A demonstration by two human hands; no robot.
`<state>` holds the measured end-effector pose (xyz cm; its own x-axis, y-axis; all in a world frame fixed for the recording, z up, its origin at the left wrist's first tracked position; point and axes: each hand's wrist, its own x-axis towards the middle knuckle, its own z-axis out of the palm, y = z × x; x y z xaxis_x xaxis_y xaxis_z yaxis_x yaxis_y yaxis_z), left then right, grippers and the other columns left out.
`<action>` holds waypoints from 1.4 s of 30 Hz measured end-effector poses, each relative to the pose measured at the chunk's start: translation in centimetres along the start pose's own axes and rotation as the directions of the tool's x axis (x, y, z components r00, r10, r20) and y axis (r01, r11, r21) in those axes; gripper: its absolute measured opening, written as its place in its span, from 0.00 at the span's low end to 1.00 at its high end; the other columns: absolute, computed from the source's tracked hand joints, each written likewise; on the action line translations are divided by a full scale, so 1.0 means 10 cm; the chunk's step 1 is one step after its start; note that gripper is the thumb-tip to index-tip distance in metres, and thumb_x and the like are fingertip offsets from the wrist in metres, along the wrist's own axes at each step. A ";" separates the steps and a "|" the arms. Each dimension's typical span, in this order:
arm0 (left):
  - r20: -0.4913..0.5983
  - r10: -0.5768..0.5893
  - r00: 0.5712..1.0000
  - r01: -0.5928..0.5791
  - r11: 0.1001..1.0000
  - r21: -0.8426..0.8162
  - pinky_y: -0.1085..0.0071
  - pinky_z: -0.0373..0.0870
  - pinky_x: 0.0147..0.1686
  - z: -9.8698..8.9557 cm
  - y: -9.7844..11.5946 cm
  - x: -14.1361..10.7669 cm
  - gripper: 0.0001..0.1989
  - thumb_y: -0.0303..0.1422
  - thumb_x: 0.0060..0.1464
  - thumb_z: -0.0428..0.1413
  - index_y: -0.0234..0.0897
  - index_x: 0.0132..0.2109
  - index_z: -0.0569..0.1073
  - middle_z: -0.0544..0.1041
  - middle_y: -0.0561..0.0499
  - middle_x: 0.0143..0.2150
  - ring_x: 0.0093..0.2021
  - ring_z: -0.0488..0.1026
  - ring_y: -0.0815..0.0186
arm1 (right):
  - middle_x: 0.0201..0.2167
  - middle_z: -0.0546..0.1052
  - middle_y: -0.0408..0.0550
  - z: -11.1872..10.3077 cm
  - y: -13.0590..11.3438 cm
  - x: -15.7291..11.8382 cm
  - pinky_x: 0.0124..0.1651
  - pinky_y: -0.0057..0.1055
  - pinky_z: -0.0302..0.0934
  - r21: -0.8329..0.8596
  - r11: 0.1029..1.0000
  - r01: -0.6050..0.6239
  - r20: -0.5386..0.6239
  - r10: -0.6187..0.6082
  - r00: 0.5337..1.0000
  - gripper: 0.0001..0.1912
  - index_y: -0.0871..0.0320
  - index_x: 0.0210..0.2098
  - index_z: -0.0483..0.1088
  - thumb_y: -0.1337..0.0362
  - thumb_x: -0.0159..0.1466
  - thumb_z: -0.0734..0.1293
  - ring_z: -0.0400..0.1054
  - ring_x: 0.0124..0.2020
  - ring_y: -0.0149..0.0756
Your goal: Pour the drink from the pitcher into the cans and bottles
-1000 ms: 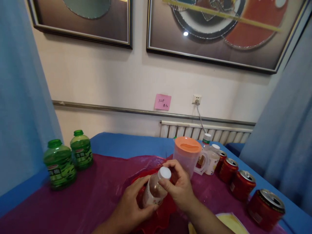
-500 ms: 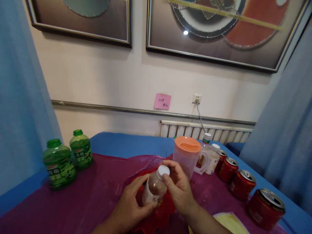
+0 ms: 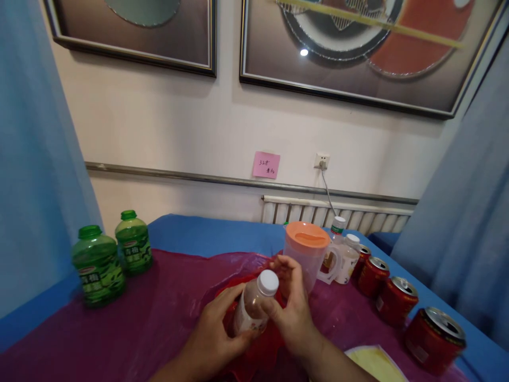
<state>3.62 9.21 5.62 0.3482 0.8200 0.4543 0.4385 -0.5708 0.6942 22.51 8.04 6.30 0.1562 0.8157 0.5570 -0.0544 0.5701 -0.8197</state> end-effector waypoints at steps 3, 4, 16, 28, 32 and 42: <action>-0.021 -0.006 1.000 0.006 1.000 0.007 0.57 0.76 0.57 0.00 -0.01 0.00 0.32 0.37 0.45 0.65 0.45 0.60 0.73 0.81 0.46 0.58 0.56 0.79 0.52 | 0.64 0.67 0.56 -0.02 -0.02 -0.01 0.65 0.48 0.60 0.046 0.999 0.016 0.070 -0.019 0.997 0.35 0.50 0.69 0.56 0.49 0.67 0.69 0.63 0.64 0.49; -0.031 -0.005 1.000 0.006 1.000 0.014 0.57 0.76 0.57 0.00 -0.02 0.00 0.32 0.37 0.45 0.66 0.45 0.60 0.73 0.81 0.46 0.58 0.56 0.79 0.52 | 0.65 0.67 0.56 -0.03 -0.03 -0.01 0.67 0.49 0.58 0.067 0.998 0.014 0.106 -0.021 0.994 0.31 0.49 0.69 0.56 0.50 0.71 0.66 0.62 0.66 0.48; -0.053 0.005 0.999 -0.003 0.999 0.035 0.57 0.77 0.56 0.00 -0.05 0.04 0.31 0.40 0.47 0.66 0.46 0.60 0.73 0.82 0.47 0.56 0.54 0.80 0.52 | 0.50 0.75 0.50 0.02 -0.02 0.06 0.56 0.42 0.66 -0.037 0.998 0.048 -0.007 -0.048 0.999 0.23 0.52 0.58 0.65 0.59 0.65 0.71 0.71 0.51 0.42; -0.079 0.030 0.996 -0.028 0.999 0.032 0.61 0.78 0.55 0.00 -0.14 0.06 0.30 0.41 0.48 0.67 0.45 0.59 0.73 0.82 0.47 0.56 0.54 0.81 0.54 | 0.52 0.78 0.52 0.05 -0.03 0.09 0.59 0.41 0.65 -0.004 1.000 0.001 0.038 -0.001 0.999 0.22 0.54 0.57 0.69 0.62 0.65 0.71 0.73 0.54 0.43; -0.125 0.026 0.992 -0.024 0.999 0.023 0.60 0.78 0.55 -0.01 -0.16 0.06 0.31 0.43 0.47 0.67 0.45 0.59 0.75 0.83 0.47 0.55 0.53 0.81 0.53 | 0.52 0.79 0.51 0.07 -0.04 0.13 0.58 0.41 0.65 -0.099 0.994 -0.050 0.091 0.059 0.994 0.23 0.55 0.56 0.72 0.60 0.62 0.73 0.73 0.53 0.44; -0.070 0.015 0.997 -0.023 0.993 -0.116 0.54 0.74 0.60 0.00 -0.22 0.06 0.34 0.46 0.51 0.65 0.44 0.64 0.72 0.79 0.45 0.61 0.59 0.78 0.50 | 0.35 0.80 0.45 0.09 -0.28 0.24 0.42 0.34 0.68 -0.135 0.977 -0.163 0.072 0.174 0.982 0.16 0.57 0.40 0.76 0.53 0.58 0.75 0.73 0.37 0.38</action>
<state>2.82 10.96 4.38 0.2960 0.8122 0.5027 0.3308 -0.5809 0.7438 22.10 8.48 10.01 0.0725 0.9073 0.4142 0.0548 0.4110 -0.9100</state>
